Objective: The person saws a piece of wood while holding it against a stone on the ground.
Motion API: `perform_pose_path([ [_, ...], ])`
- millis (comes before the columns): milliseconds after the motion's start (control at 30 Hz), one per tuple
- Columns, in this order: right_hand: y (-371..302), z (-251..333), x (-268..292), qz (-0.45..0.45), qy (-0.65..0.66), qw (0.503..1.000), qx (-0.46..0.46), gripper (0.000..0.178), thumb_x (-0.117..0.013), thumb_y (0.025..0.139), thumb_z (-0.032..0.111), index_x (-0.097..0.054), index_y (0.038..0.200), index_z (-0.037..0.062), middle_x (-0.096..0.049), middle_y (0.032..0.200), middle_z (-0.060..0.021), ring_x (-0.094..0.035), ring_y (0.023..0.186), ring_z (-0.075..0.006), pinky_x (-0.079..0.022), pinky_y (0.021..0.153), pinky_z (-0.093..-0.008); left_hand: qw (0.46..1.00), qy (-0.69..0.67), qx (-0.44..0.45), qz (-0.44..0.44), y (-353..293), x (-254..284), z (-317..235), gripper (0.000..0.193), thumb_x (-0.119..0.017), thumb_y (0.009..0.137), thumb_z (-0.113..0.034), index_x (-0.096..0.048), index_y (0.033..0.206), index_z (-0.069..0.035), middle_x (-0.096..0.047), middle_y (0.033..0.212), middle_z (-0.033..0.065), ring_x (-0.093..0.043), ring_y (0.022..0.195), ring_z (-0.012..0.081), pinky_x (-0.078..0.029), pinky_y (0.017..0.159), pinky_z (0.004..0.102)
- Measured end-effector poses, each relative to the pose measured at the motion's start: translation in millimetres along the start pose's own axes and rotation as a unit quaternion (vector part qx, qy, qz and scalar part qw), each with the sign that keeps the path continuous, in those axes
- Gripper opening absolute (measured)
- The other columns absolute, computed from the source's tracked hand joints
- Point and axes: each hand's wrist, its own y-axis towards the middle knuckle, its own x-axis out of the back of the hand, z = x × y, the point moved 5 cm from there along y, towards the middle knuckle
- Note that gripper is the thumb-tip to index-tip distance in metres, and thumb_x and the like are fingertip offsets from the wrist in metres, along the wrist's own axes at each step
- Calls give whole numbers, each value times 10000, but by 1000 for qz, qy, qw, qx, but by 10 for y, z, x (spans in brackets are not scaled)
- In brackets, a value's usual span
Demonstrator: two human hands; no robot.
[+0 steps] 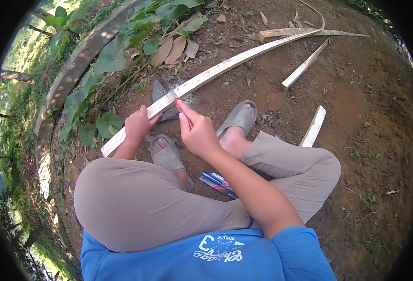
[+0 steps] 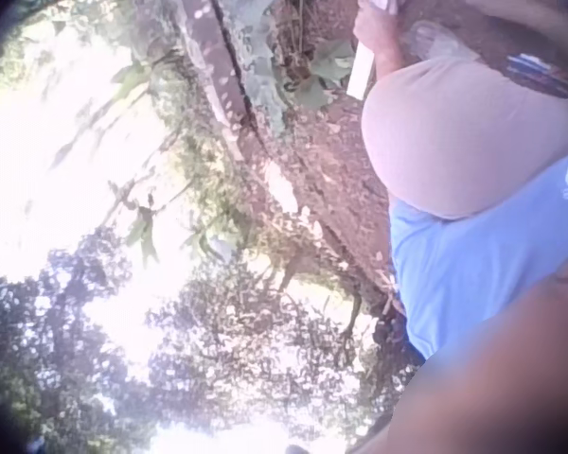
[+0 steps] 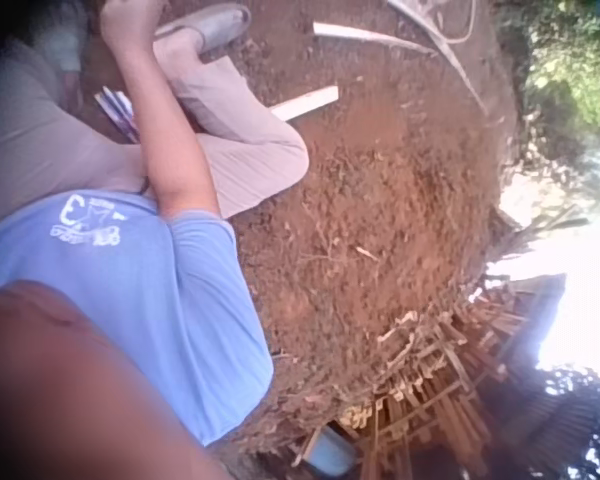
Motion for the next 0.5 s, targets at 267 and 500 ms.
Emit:
perform_pose_path([
  [267,-304,-19,171,30,-33,998,-34,459,-632,1191,52,-671,1639,-36,-861,1362,-257,-808,1084,-157,-616,936,-334,1000,2,1,5,-64,-67,32,721,-787,1012,-773,-703,970,-58,-821,806,183,-837,717,385,-671,634,509],
  [500,-350,-157,95,-5,-19,1000,12,453,-653,1177,45,-689,1624,-20,-864,1293,-286,-846,1106,-205,-629,935,-359,1000,-6,-12,-23,-36,-2,9,703,-830,980,-762,-723,968,-68,-824,787,166,-845,700,361,-677,628,500],
])
